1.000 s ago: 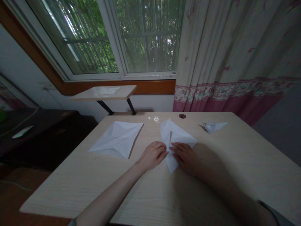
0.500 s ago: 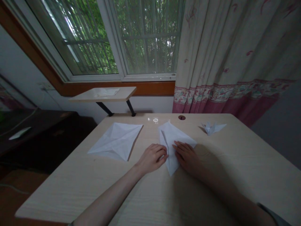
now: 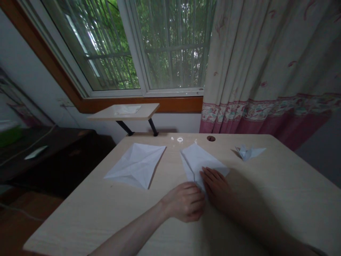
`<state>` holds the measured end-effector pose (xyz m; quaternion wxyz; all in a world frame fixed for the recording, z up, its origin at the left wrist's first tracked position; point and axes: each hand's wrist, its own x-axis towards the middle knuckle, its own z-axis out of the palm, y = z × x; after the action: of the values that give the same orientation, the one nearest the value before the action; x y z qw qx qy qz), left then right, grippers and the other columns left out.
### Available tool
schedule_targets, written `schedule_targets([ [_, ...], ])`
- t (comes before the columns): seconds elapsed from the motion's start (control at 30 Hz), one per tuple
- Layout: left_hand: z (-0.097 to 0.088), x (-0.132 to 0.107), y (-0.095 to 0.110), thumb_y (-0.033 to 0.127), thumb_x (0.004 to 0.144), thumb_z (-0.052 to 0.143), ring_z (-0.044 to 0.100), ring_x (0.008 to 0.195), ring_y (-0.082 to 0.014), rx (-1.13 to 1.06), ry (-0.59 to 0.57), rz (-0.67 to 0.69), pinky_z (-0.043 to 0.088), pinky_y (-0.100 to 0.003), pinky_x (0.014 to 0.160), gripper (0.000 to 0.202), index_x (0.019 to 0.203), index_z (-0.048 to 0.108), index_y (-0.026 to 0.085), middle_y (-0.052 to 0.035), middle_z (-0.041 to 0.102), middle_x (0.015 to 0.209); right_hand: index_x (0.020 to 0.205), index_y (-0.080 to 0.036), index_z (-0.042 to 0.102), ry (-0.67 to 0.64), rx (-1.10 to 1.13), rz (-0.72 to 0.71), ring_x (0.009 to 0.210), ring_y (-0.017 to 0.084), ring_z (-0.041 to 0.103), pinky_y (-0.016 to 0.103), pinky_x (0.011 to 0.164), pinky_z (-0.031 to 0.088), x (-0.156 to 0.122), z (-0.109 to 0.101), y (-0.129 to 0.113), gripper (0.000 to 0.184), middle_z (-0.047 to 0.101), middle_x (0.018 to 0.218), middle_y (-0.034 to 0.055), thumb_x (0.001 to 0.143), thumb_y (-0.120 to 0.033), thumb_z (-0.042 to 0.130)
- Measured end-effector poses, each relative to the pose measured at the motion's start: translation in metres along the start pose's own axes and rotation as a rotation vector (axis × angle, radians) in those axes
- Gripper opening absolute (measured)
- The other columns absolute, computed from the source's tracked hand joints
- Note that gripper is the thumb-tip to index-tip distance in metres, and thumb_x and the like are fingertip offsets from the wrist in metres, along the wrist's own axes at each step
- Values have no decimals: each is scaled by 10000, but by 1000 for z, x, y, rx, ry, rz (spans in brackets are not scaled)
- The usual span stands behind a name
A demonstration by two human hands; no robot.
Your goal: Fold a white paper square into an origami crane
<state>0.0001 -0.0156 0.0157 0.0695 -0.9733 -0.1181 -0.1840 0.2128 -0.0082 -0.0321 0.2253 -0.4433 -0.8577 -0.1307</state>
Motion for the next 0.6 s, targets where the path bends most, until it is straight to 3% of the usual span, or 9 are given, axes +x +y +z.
schedule_targets([
  [0.2,-1,-2,0,423,935,524,632,796,-169,-25,-5,-54,459,-322,739,289,987,655,171,-56,721,949,1204,-179,641,1,38,3,1134,226,628,409,953,528,0,-10,-1,486,676,1240,102,809,-21,406],
  [0.33,-4,-3,2,455,922,531,639,824,-176,-94,0,-80,461,-331,761,313,1003,656,180,-48,731,994,1152,-201,664,-15,95,20,1035,229,659,406,905,543,1,-15,4,461,710,1154,89,809,-24,411],
  [0.5,-9,-2,2,314,882,560,638,933,-184,-164,-34,-119,462,-333,847,230,1055,642,185,-36,727,1068,1099,-211,689,-34,200,76,1016,240,654,427,904,542,5,-18,10,406,718,1131,72,833,-47,430],
  [0.6,-12,-2,1,187,857,533,632,958,-181,-149,-30,-134,441,-342,900,230,1062,637,194,-27,723,1097,1102,-244,691,1,208,108,1056,236,635,461,988,491,6,-16,10,397,715,1134,56,856,-69,434],
])
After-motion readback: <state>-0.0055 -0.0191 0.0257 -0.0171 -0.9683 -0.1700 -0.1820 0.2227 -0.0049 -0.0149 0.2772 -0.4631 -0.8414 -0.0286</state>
